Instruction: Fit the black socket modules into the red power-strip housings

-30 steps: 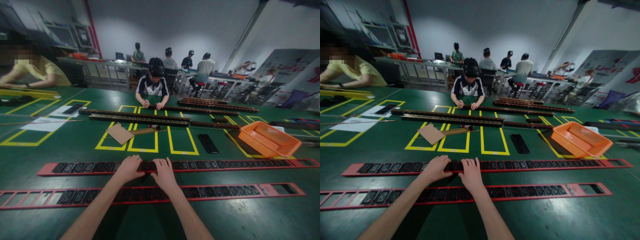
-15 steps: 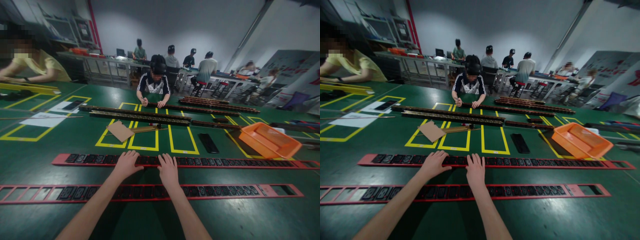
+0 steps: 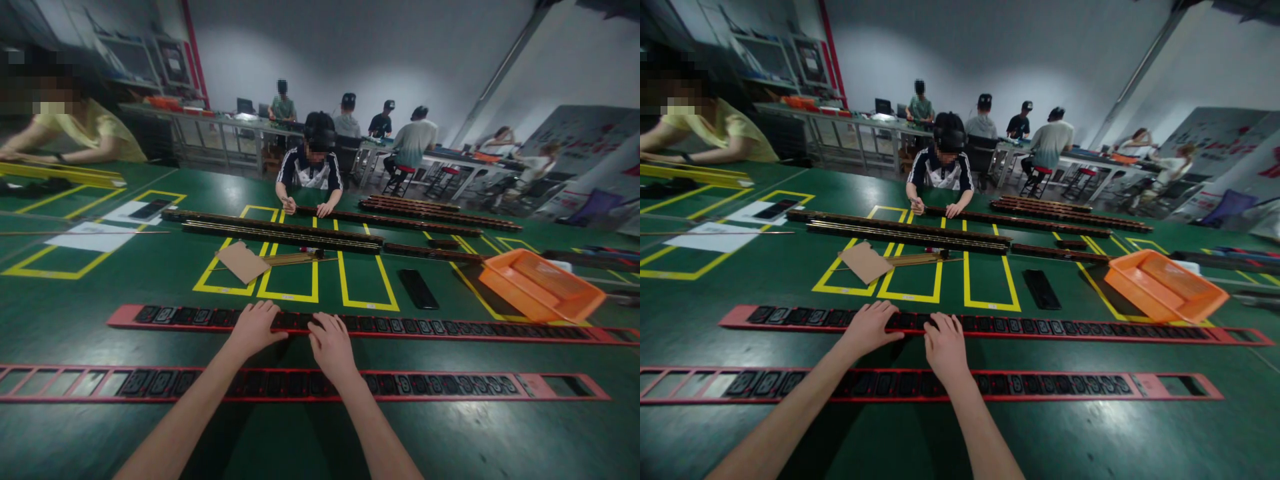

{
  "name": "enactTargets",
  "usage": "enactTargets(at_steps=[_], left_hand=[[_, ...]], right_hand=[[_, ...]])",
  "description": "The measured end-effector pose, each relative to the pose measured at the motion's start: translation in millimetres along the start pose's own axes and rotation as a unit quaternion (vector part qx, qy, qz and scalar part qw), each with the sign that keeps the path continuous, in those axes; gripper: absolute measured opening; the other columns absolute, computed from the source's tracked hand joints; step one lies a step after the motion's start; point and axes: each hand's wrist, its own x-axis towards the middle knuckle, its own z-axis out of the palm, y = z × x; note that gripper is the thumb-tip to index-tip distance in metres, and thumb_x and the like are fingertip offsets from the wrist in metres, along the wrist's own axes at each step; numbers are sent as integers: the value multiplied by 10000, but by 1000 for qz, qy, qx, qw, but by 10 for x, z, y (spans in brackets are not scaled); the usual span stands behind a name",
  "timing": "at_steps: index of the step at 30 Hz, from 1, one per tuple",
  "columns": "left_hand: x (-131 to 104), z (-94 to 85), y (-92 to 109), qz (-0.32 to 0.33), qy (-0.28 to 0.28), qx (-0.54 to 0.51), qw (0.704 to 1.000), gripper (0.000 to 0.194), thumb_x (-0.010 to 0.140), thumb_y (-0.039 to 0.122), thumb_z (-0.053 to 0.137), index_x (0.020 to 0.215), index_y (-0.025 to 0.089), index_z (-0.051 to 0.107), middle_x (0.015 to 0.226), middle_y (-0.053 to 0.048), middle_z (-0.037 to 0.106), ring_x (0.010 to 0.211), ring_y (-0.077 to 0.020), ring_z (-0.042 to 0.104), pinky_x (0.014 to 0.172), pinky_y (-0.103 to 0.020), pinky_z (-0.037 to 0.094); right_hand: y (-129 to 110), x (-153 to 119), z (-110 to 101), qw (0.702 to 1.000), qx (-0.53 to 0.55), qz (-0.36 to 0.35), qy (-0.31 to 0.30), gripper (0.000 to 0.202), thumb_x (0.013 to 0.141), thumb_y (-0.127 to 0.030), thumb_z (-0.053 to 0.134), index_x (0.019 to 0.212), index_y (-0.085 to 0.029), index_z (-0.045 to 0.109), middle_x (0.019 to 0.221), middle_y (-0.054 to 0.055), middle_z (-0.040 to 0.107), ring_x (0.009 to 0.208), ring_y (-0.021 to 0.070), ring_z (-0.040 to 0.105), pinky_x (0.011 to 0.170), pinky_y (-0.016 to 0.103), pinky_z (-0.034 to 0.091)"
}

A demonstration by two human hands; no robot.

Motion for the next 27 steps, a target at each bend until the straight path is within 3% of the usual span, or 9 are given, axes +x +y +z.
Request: enactTargets(at_steps=[27], left_hand=[[12,-9,13,1,-7,-2,1000,413,750,510,693,1035,224,605,1058,-45,636,1030,-255,559,849,-376,363]], right_hand=[[-26,22,-19,1000,19,1,17,221,899,-148,540,1054,-226,675,1180,74,645,1157,237,549,1059,465,404]])
